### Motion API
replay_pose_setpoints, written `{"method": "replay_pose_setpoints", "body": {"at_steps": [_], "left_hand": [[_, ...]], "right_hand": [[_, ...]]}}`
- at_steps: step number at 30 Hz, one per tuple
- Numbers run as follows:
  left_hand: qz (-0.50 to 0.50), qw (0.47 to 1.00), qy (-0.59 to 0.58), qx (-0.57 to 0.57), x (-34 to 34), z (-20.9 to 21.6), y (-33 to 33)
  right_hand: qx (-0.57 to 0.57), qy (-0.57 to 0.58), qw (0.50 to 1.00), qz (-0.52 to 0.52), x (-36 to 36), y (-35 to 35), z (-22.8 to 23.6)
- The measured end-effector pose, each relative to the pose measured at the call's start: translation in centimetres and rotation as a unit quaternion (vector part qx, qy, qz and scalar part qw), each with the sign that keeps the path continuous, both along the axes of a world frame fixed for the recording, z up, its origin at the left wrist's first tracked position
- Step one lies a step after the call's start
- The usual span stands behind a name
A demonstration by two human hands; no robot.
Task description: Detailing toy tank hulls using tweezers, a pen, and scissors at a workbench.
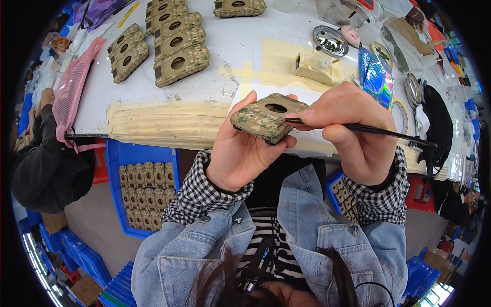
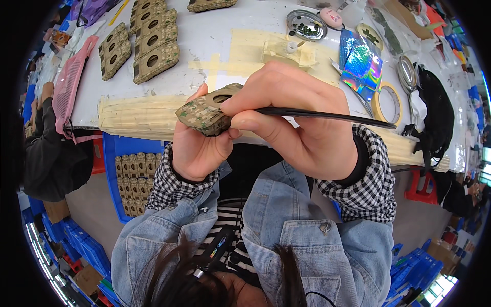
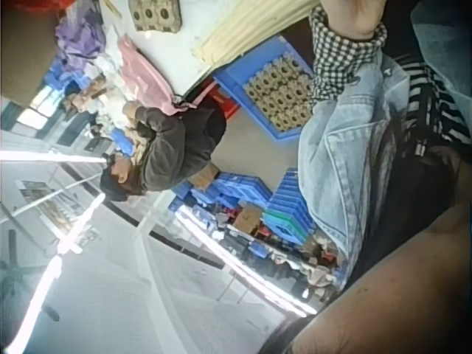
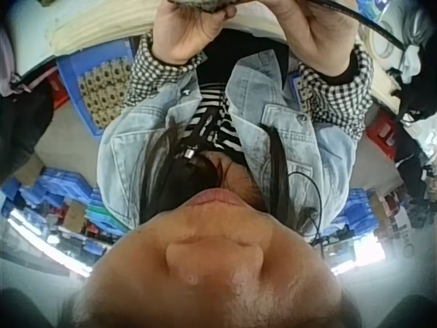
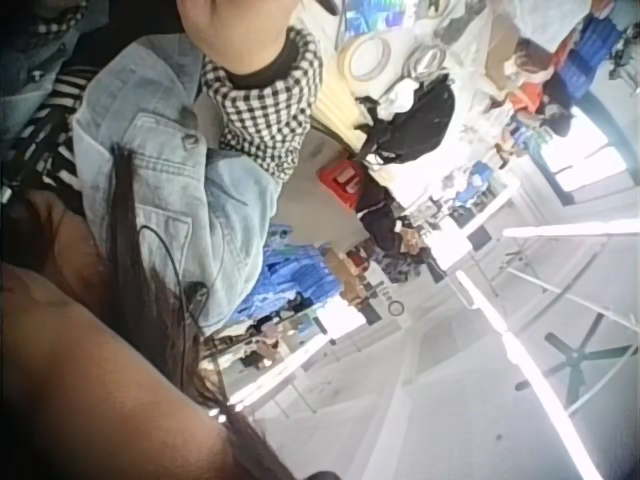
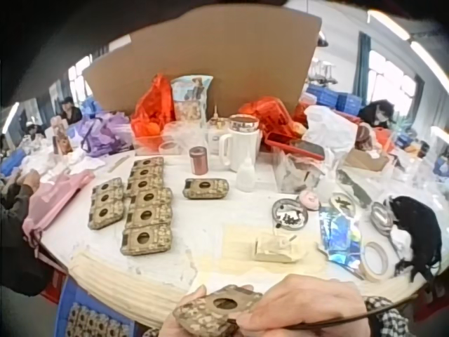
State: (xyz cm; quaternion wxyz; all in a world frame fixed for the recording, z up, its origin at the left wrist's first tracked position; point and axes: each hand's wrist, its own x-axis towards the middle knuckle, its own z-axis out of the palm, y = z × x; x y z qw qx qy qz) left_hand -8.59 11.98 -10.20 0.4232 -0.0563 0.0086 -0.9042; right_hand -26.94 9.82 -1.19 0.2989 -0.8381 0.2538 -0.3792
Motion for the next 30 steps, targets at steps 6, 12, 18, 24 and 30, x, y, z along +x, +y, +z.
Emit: {"method": "replay_pose_setpoints", "body": {"at_steps": [6, 12, 18, 24, 30], "left_hand": [[0.004, 1.000, 0.007, -0.013, -0.06, 0.02, -0.03], [0.001, 1.000, 0.013, -0.014, -0.03, -0.12, -0.06], [-0.003, 1.000, 0.001, -0.008, 0.06, -0.10, -0.04], [-0.002, 0.997, -0.012, 0.076, -0.08, 0.51, 0.14], [0.008, 0.997, -0.012, 0.081, -0.18, 0.73, 0.15]], "right_hand": [[-0.001, 0.000, 1.000, 0.008, -0.02, -0.08, -0.03], [-0.001, 0.000, 1.000, 0.006, 0.04, -0.06, 0.00], [0.000, -0.006, 1.000, 0.006, 0.05, -0.09, -0.03], [0.008, -0.002, 1.000, 0.005, 0.06, -0.06, 0.01], [0.013, -0.007, 1.000, 0.007, 0.06, -0.10, -0.04]]}}
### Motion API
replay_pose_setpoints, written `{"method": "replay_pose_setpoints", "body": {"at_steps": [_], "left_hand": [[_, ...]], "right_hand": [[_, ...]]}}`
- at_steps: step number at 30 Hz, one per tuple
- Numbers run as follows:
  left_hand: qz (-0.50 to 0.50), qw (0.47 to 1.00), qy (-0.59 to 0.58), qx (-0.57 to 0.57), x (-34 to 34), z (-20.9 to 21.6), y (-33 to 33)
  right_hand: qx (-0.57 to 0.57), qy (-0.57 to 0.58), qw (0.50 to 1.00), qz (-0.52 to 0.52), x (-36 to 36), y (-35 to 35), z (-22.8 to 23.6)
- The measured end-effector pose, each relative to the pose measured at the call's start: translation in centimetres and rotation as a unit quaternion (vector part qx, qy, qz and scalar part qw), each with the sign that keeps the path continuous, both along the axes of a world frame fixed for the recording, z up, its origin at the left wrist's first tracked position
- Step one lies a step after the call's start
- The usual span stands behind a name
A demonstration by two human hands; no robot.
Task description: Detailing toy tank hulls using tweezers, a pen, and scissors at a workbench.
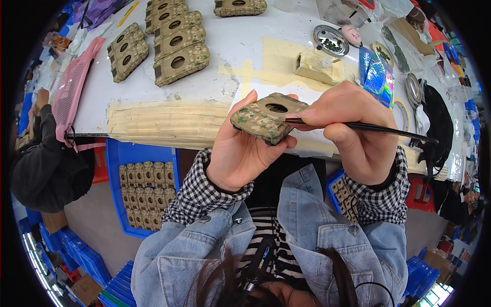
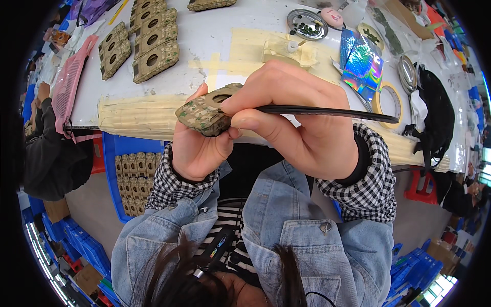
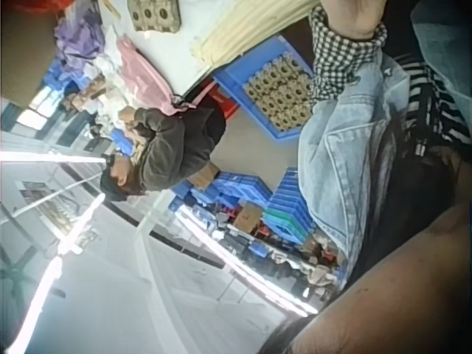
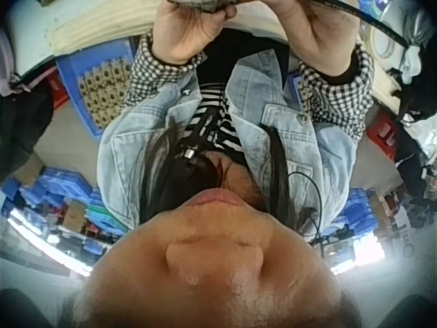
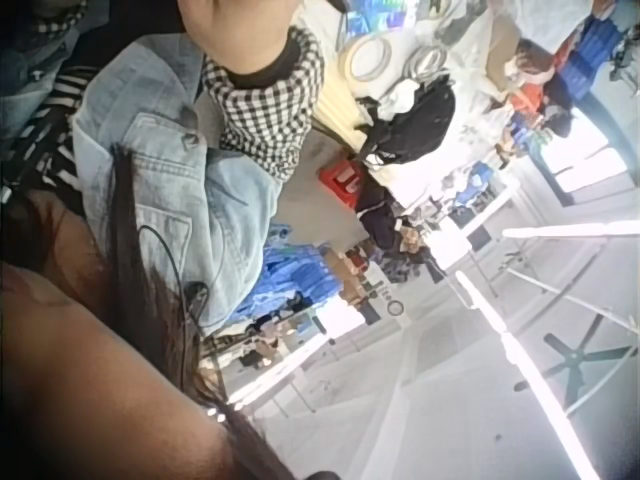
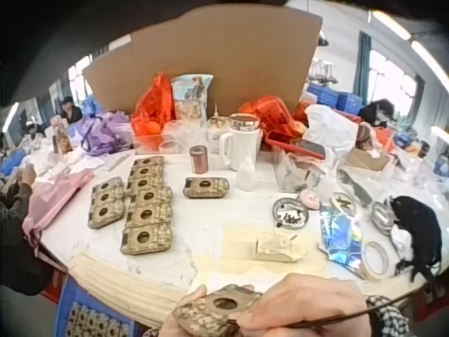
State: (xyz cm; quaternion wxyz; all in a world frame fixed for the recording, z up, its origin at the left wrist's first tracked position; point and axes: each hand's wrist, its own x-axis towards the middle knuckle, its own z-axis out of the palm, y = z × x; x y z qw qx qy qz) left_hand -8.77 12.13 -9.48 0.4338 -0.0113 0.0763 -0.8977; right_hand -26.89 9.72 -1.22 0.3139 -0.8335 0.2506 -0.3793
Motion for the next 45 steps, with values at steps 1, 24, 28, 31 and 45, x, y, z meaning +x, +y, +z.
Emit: {"method": "replay_pose_setpoints", "body": {"at_steps": [1, 24, 28, 31, 45], "left_hand": [[-0.003, 1.000, 0.003, -0.024, 0.05, -0.15, -0.03], [-0.013, 0.999, 0.017, -0.037, 0.05, -0.41, -0.17], [-0.013, 0.999, 0.017, -0.035, 0.06, -0.41, -0.20], [-0.010, 0.999, 0.006, -0.034, 0.04, -0.39, -0.19], [-0.013, 0.999, 0.003, -0.033, 0.09, -0.35, -0.15]], "right_hand": [[0.000, 0.001, 1.000, 0.000, -0.02, -0.01, 0.01], [-0.001, -0.010, 1.000, -0.007, -0.04, 0.05, -0.23], [0.020, -0.034, 0.999, -0.012, 0.03, 0.11, -0.58], [0.035, -0.037, 0.999, -0.010, -0.01, 0.04, -0.55], [0.023, -0.023, 0.999, -0.012, 0.07, -0.01, -0.42]]}}
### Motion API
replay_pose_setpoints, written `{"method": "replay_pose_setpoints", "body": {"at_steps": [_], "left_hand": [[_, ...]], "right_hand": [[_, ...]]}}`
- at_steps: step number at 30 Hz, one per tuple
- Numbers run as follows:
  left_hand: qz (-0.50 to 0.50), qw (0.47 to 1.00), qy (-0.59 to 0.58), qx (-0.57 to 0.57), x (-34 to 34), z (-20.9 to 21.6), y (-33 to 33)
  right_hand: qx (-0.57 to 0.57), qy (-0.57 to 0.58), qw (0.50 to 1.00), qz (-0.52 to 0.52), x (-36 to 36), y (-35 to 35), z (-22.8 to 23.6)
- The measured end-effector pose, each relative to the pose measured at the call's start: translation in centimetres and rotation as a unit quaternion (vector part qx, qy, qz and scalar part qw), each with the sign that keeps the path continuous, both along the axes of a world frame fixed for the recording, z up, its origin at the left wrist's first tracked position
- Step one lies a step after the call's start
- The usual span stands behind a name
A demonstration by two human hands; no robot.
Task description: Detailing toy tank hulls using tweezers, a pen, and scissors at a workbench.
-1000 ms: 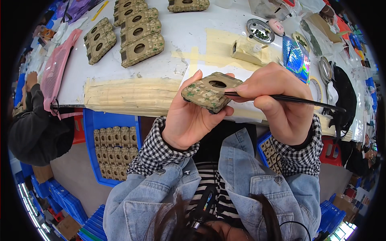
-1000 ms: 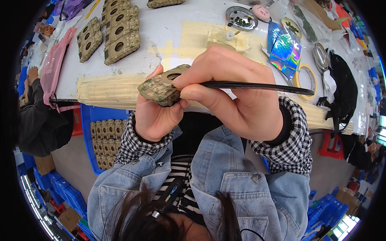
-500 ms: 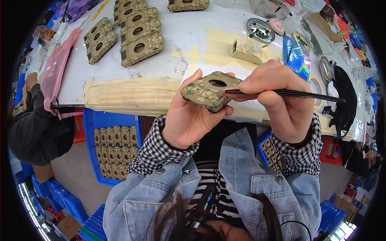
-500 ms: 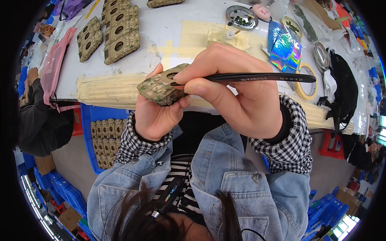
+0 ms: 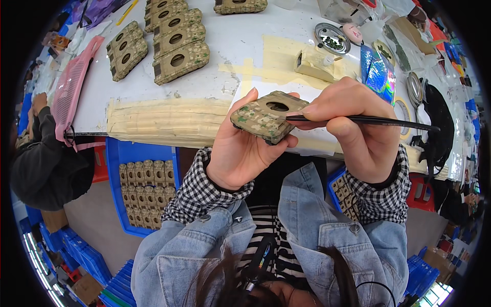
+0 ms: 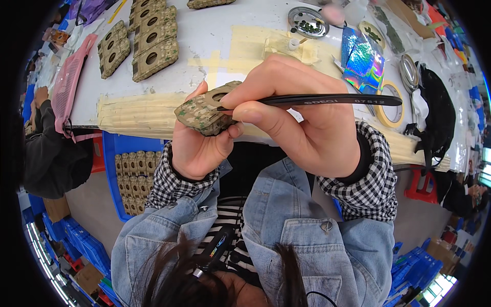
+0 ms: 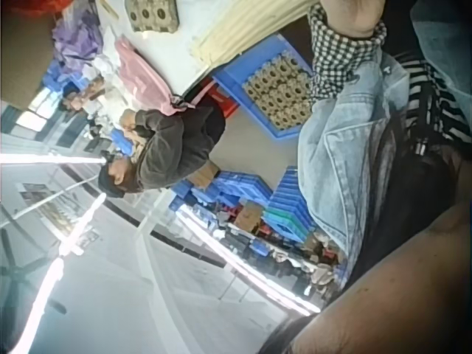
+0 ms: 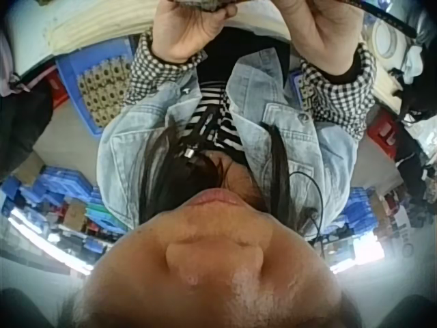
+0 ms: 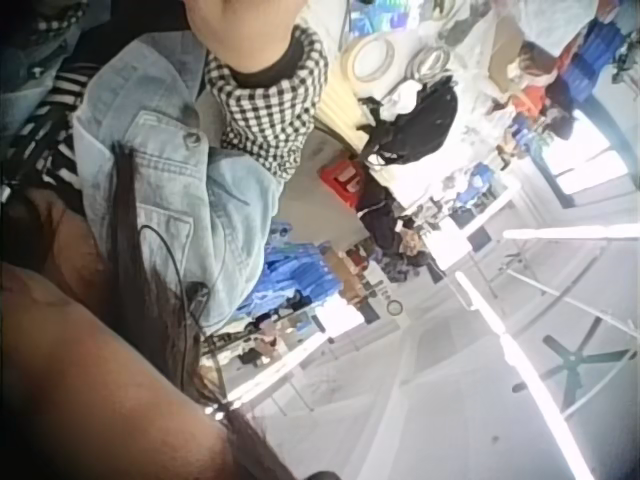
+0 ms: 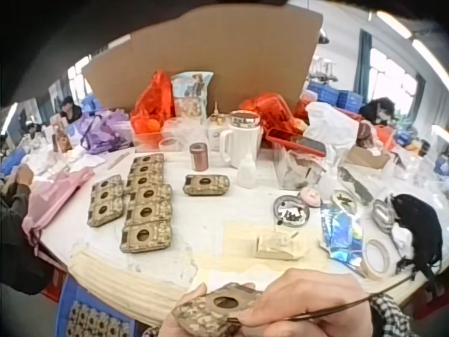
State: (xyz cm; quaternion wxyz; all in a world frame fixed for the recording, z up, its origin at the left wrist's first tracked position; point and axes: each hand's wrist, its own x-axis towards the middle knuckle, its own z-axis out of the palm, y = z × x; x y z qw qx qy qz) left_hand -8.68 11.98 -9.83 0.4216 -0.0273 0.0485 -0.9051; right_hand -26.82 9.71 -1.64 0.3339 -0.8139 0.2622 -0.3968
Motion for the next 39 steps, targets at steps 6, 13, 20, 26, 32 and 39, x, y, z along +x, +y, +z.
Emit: {"method": "replay_pose_setpoints", "body": {"at_steps": [6, 13, 20, 26, 32, 39], "left_hand": [[0.001, 1.000, 0.003, 0.006, 0.02, 0.06, 0.05], [0.002, 1.000, -0.006, 0.029, 0.04, 0.36, 0.07], [0.005, 0.999, -0.012, 0.043, -0.04, 0.76, 0.12], [0.004, 0.999, -0.012, 0.029, 0.02, 0.44, 0.13], [0.005, 0.999, -0.010, 0.030, 0.01, 0.37, 0.11], [0.002, 0.999, -0.013, 0.037, 0.06, 0.49, 0.13]], "right_hand": [[-0.006, 0.007, 1.000, 0.003, 0.04, -0.02, 0.09], [-0.002, -0.003, 1.000, 0.008, -0.09, -0.06, -0.11], [-0.003, 0.004, 1.000, 0.018, -0.19, -0.12, -0.02], [-0.011, 0.003, 1.000, 0.021, -0.12, -0.20, 0.03], [-0.011, 0.001, 1.000, 0.013, -0.05, -0.16, -0.05], [-0.005, -0.004, 1.000, 0.016, -0.01, -0.13, -0.06]]}}
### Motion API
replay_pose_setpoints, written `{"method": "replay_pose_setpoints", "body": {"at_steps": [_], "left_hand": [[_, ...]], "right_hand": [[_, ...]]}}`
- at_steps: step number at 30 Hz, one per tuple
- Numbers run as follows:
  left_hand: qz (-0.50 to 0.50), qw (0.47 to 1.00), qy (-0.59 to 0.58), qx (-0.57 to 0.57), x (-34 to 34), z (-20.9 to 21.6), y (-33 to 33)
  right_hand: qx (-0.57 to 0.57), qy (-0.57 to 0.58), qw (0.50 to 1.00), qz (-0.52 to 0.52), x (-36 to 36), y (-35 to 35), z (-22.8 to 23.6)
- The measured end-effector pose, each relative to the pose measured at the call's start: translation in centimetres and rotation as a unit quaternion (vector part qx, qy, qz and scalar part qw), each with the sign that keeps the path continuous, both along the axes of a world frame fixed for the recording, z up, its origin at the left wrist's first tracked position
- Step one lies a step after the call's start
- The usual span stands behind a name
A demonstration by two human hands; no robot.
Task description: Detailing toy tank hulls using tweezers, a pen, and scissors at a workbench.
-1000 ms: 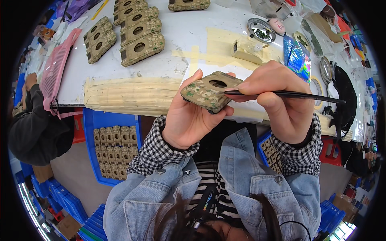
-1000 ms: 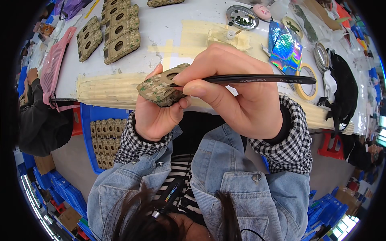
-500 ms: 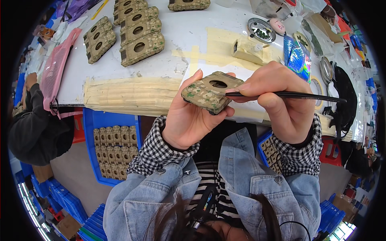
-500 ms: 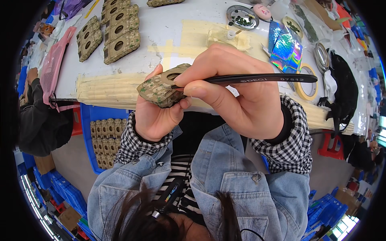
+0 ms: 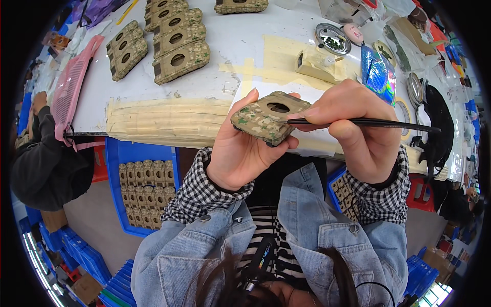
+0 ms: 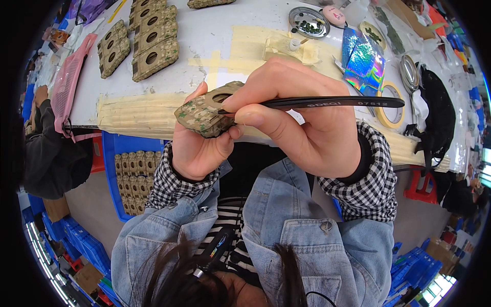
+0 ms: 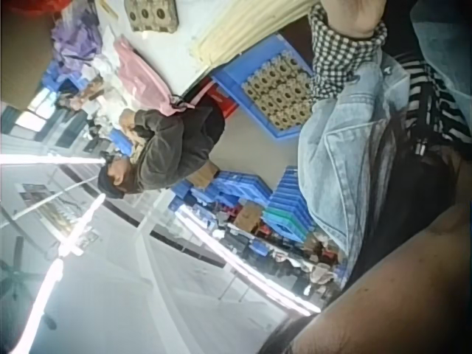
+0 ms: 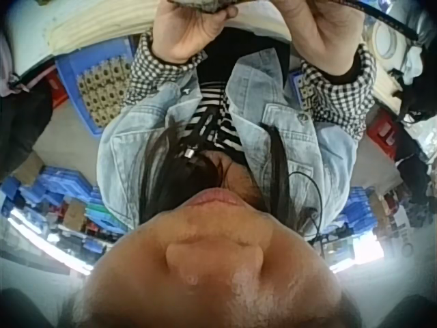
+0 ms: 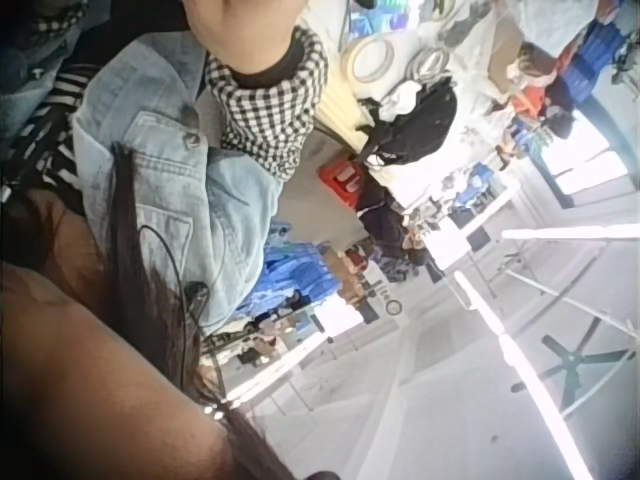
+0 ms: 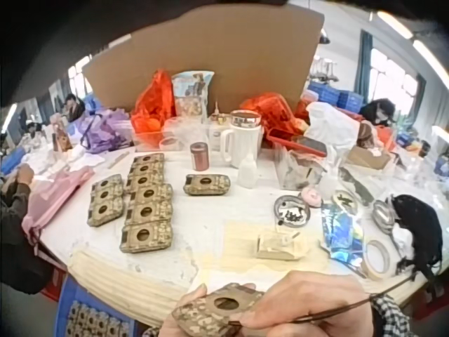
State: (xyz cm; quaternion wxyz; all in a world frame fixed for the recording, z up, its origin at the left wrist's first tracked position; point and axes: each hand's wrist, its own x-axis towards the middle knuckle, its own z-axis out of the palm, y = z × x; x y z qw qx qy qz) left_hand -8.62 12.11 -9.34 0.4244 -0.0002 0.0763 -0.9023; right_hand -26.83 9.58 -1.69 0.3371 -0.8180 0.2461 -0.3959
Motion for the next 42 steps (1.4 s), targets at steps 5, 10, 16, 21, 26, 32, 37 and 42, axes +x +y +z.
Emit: {"method": "replay_pose_setpoints", "body": {"at_steps": [5, 10, 16, 21, 26, 32, 37, 42], "left_hand": [[0.005, 1.000, 0.002, 0.000, -0.1, -0.1, 0.0], [0.004, 0.999, 0.013, -0.033, 0.0, -0.3, 0.0], [0.000, 0.995, 0.044, -0.091, 0.0, -1.0, -0.3], [0.004, 1.000, -0.004, -0.004, 0.0, 0.0, 0.0], [0.003, 1.000, 0.006, 0.003, -0.1, 0.0, -0.1], [-0.007, 0.994, 0.023, -0.103, 0.4, -1.0, -0.2], [0.088, 0.972, -0.139, -0.170, 0.8, 0.2, 0.0], [0.171, 0.895, -0.327, -0.249, 1.0, 1.1, 0.2]], "right_hand": [[-0.004, 0.003, 1.000, -0.004, 0.0, 0.0, 0.0], [-0.011, 0.019, 1.000, -0.011, 0.0, 0.1, 0.2], [-0.009, 0.019, 1.000, -0.008, 0.0, 0.0, 0.1], [-0.008, 0.005, 1.000, -0.002, -0.1, 0.0, -0.1], [-0.008, 0.001, 1.000, -0.009, -0.2, 0.0, -0.3], [0.015, -0.075, 0.997, -0.029, -0.6, 0.3, -0.9], [0.010, -0.206, 0.970, -0.130, -1.9, 1.7, -1.1], [-0.020, -0.257, 0.946, -0.195, -3.8, 3.0, -2.4]]}}
